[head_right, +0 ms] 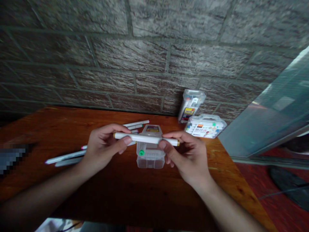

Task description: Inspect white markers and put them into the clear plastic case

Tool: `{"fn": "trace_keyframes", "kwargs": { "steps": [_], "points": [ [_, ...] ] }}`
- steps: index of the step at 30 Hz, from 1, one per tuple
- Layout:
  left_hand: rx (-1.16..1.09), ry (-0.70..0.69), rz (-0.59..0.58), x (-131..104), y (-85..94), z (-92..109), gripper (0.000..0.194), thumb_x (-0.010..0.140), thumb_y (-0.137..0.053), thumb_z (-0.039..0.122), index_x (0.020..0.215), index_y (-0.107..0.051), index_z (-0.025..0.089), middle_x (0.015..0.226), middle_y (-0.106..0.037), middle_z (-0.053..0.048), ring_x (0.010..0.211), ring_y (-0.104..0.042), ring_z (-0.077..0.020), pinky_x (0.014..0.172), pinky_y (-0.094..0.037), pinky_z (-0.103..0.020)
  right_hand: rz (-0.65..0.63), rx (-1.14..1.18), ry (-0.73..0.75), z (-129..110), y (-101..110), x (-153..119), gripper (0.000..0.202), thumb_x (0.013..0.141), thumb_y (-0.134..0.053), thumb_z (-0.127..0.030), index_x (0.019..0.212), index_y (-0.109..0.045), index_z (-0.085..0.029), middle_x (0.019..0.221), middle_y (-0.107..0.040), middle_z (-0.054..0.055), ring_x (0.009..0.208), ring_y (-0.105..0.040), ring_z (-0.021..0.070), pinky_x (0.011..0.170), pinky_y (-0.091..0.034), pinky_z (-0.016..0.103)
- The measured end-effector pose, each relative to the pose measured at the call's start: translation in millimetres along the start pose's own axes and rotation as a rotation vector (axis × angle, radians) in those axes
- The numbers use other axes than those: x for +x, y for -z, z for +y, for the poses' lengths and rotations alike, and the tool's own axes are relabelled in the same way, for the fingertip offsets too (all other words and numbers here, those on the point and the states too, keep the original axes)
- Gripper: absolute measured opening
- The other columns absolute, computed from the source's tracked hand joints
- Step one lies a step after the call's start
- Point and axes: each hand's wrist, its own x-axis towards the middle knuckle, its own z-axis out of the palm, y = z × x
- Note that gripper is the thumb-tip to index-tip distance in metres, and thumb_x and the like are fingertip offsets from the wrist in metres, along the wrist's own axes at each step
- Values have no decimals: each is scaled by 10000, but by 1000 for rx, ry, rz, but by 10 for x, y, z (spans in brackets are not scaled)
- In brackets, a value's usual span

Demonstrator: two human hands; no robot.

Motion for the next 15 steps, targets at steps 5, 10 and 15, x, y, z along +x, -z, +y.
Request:
{"fn": "trace_keyframes", "kwargs": {
  "steps": [5, 10, 15],
  "points": [
    [-71, 62, -17, -20, 14, -24, 130, 893, -853, 277, 960, -807, 176, 581, -627, 33, 457, -516, -82, 436, -377, -198, 4, 11, -25, -9, 1, 5, 131, 901, -880, -321, 984, -829, -234, 524, -689, -24, 366, -566, 84, 355, -452, 150],
    [-73, 96, -28, -42, 46, -93, 193, 920, -841, 347, 1014, -820, 180, 557, -621, 27, 456, -513, -89, 448, -380, -210, 5, 42, -39, 3, 14, 6, 128, 908, -873, -333, 984, -837, -237, 522, -691, -24, 363, -559, 84, 353, -448, 153],
    [-159, 113, -26, -48, 48, -128, 176, 940, -823, 333, 1051, -836, 197, 652, -706, -9, 485, -534, -96, 477, -408, -228, 12, 68, -55, -1, 16, 13, 138, 918, -860, -346, 1007, -844, -241, 529, -689, -24, 374, -559, 95, 349, -450, 167]
  ]
}}
